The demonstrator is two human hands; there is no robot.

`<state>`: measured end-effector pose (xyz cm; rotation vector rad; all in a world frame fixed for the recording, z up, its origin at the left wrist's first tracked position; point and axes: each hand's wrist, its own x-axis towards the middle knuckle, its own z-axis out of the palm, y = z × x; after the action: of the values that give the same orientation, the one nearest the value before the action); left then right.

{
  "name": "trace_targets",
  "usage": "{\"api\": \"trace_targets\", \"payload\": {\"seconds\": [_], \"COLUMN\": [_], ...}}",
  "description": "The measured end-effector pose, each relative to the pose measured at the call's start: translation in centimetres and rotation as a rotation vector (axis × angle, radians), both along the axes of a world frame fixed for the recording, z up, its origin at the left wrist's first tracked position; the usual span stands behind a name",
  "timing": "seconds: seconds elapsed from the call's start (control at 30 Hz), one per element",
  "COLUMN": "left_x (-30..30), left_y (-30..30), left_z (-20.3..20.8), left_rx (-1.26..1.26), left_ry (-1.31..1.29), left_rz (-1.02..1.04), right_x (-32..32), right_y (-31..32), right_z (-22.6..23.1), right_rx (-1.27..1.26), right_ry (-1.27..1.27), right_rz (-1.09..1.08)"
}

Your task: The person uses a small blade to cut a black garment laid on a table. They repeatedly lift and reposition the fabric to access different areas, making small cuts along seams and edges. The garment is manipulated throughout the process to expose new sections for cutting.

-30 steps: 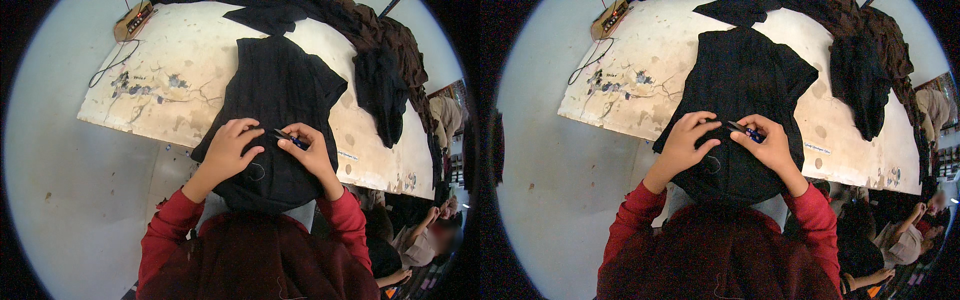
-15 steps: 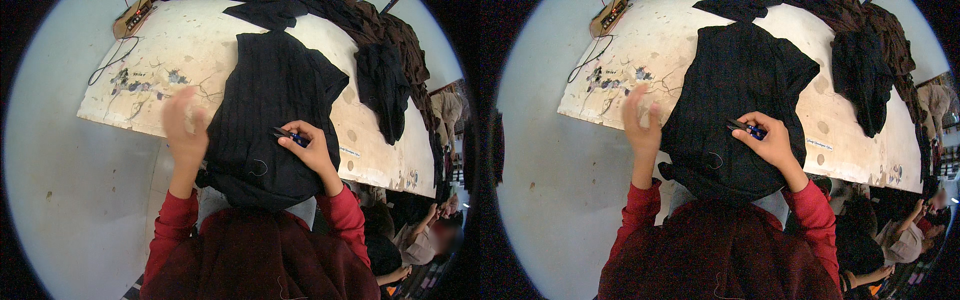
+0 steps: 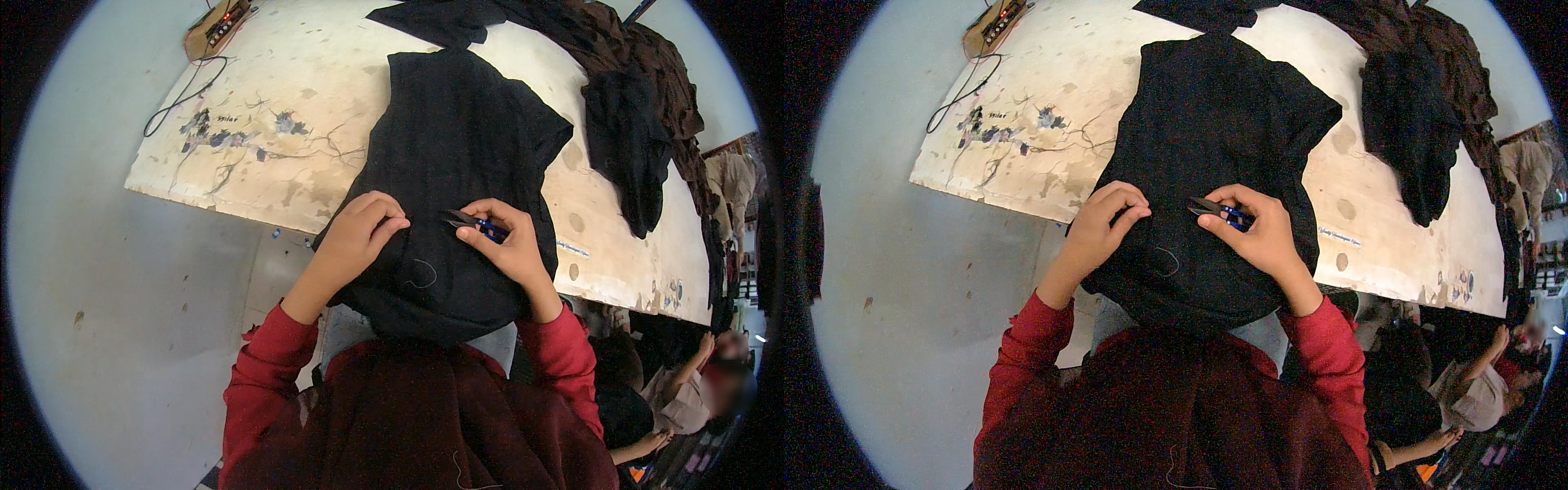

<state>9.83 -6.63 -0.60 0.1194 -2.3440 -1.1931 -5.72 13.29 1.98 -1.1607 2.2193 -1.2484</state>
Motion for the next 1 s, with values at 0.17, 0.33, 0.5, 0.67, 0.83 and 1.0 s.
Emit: {"api": "trace_targets", "payload": {"seconds": [0.17,0.33,0.5,0.67,0.83,1.0], "left_x": [0.0,0.0,-0.2,-0.1,-0.1,-0.2], "left_y": [0.0,0.0,0.1,0.0,-0.1,-0.8], "left_z": [0.4,0.2,0.1,-0.1,0.2,-0.7], "left_rx": [0.114,0.149,0.153,0.129,0.167,0.281], "left_ry": [-0.005,0.012,0.030,0.055,0.053,0.303], "left_rz": [0.027,0.034,0.025,0.026,0.034,0.303], "right_x": [1.0,2.8,3.0,3.1,3.0,2.7], "right_y": [-1.1,-3.0,-3.5,-3.8,-3.7,-3.4], "right_z": [2.8,4.5,4.6,4.2,4.2,3.3], "right_rx": [0.095,0.238,0.277,0.272,0.268,0.177], "right_ry": [0.151,0.289,0.404,0.408,0.363,0.187], "right_rz": [0.057,0.094,0.111,0.110,0.078,0.015]}}
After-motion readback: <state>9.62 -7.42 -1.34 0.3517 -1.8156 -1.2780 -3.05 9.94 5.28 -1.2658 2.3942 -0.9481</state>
